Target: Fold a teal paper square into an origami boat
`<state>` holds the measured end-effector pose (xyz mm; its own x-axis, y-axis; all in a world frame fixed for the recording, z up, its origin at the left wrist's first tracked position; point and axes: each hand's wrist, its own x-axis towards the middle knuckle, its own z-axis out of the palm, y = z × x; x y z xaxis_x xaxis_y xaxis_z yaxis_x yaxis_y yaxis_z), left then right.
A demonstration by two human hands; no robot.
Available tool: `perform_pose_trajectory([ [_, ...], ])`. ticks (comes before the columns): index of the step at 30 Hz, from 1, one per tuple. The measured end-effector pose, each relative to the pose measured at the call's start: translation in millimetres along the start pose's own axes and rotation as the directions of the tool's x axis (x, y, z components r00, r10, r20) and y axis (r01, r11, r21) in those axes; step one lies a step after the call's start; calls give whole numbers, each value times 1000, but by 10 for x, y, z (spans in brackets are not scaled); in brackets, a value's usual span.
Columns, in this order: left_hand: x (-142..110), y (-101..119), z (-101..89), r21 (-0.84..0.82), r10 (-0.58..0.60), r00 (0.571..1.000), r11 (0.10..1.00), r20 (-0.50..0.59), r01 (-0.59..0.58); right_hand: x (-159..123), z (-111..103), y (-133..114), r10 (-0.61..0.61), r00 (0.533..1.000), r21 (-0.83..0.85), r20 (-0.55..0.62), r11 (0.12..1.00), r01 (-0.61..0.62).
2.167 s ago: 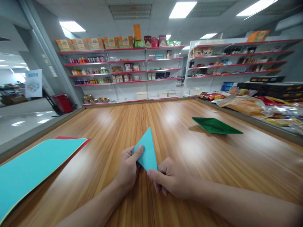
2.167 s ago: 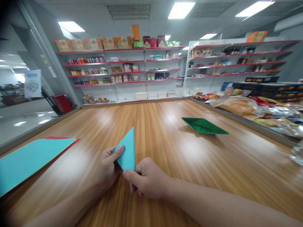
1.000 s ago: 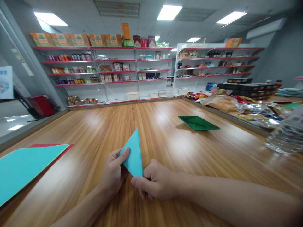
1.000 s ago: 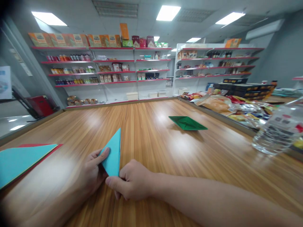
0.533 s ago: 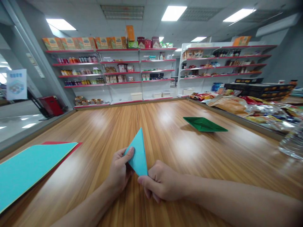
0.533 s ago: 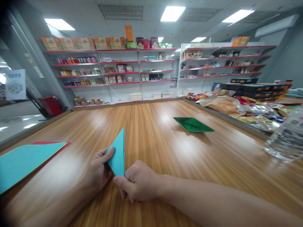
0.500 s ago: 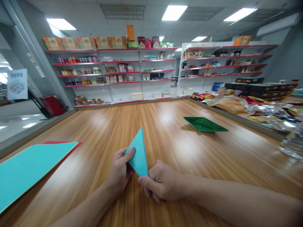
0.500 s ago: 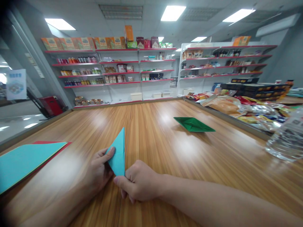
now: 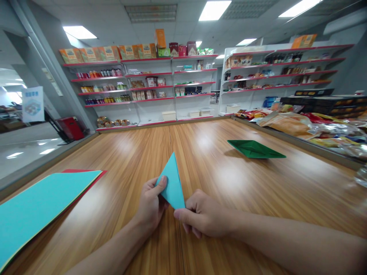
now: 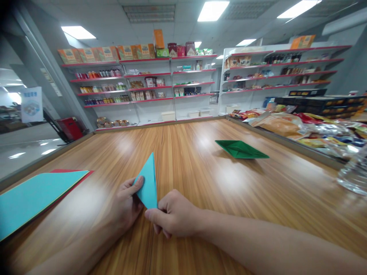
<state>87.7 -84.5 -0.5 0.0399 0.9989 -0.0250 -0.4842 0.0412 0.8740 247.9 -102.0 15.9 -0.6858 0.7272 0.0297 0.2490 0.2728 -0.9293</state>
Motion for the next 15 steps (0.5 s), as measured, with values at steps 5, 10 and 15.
perform_pose_trajectory([
  [5, 16, 3, -8, -7, -13, 1000, 1000, 8, 13, 4, 2, 3, -12, 1000, -11, 8, 1000, 12],
  [10, -35, -3, 6, 46, -15, 998, 999, 62, 12, 9, -11, 23, 14, 1000, 91, 10, 996, -15],
  [15, -68, -26, -25, 173, -25, 989, 985, 143, 0, -12, -16, 28, 5, 1000, 104, -22, 995, -3],
])
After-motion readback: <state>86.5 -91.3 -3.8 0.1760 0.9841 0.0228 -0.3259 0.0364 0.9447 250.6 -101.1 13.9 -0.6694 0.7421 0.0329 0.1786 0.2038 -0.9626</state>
